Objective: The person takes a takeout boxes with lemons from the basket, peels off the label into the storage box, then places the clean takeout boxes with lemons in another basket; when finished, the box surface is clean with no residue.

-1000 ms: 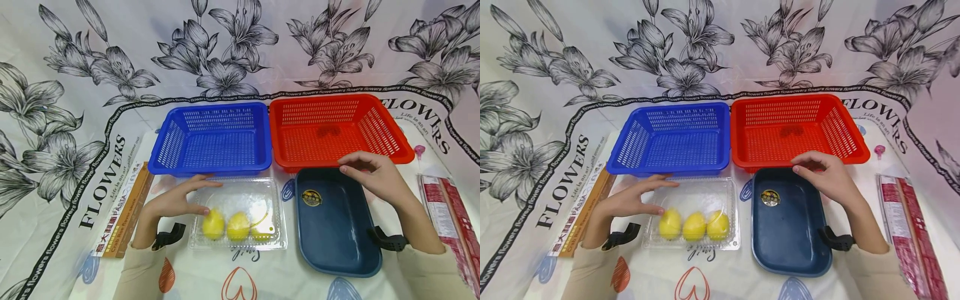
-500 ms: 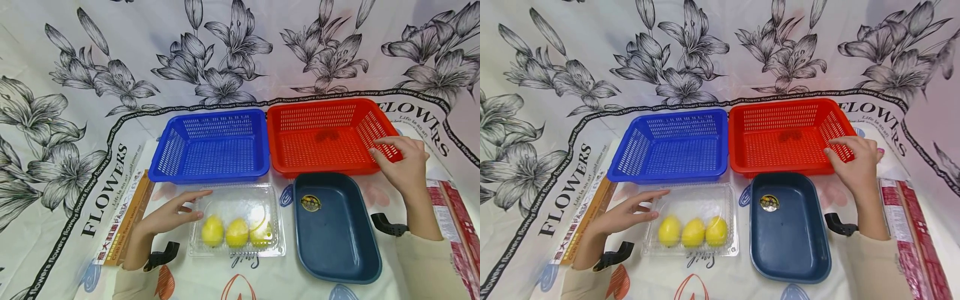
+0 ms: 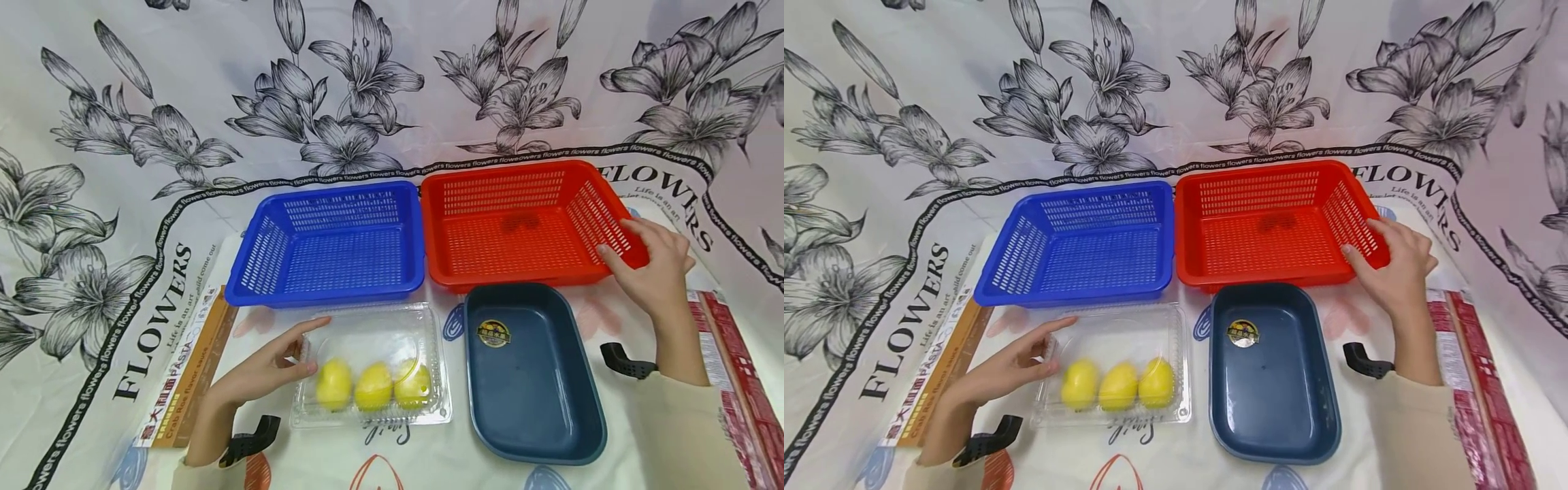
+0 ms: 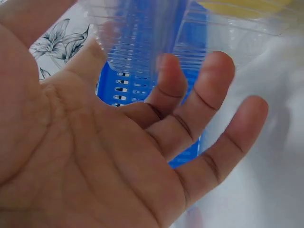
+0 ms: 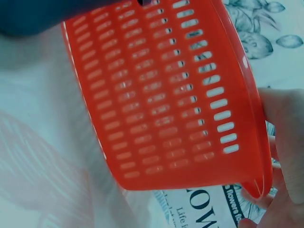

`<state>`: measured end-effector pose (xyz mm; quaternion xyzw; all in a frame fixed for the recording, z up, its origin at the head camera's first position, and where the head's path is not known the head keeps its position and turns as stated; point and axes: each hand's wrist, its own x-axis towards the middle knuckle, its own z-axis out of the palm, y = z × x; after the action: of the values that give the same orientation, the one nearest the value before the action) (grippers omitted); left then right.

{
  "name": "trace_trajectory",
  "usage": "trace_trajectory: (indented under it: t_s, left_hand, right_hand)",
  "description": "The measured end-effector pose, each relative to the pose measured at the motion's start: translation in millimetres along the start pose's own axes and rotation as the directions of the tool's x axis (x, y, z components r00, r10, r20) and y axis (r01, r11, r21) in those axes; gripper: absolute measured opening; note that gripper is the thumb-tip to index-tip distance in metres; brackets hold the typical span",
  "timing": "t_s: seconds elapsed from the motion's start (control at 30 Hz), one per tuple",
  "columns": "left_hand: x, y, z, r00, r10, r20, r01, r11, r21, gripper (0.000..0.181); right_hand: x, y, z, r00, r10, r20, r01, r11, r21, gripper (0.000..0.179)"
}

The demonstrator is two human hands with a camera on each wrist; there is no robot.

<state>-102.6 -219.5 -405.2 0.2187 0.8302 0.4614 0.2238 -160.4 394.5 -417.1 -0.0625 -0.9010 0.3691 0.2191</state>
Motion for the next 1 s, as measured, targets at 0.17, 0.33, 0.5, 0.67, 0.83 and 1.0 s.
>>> trace_trajectory:
  t_s: [0.17,0.33,0.5,0.67,0.83,1.0]
  left_hand:
    - [-3.1,-5.5,2.8,1.000,0.006,0.001,-0.006,0.998,-0.069,0.071]
    - [-1.4,-6.4,5.1,1.000,0.016,-0.005,-0.017,0.991,-0.134,0.070]
    - [-6.2,-7.3,6.1,1.000,0.012,-0.016,-0.014,0.984,-0.175,0.071]
    - [-17.2,-4.9,3.3,0.999,0.011,-0.047,-0.019,0.985,-0.172,0.072]
    - [-16.3,-2.3,-1.0,0.999,0.052,-0.011,-0.053,0.978,-0.200,0.073]
    - [-17.7,-1.2,-3.3,0.999,0.050,0.005,-0.048,0.979,-0.200,0.075]
  right_hand:
    - [-2.4,1.3,1.7,0.998,0.019,0.059,-0.018,1.000,-0.016,0.068]
    - [-2.6,3.6,1.3,0.997,0.040,0.069,-0.039,0.999,-0.025,0.070]
    - [-1.5,5.2,3.7,0.996,0.049,0.078,-0.047,0.999,-0.019,0.071]
    - [1.3,0.5,9.9,0.994,0.051,0.098,-0.050,0.999,-0.016,0.072]
    - [-2.3,2.5,5.7,0.991,0.081,0.102,-0.078,0.996,-0.042,0.072]
    - [-6.8,1.0,3.0,0.983,0.150,0.102,-0.141,0.985,-0.095,0.075]
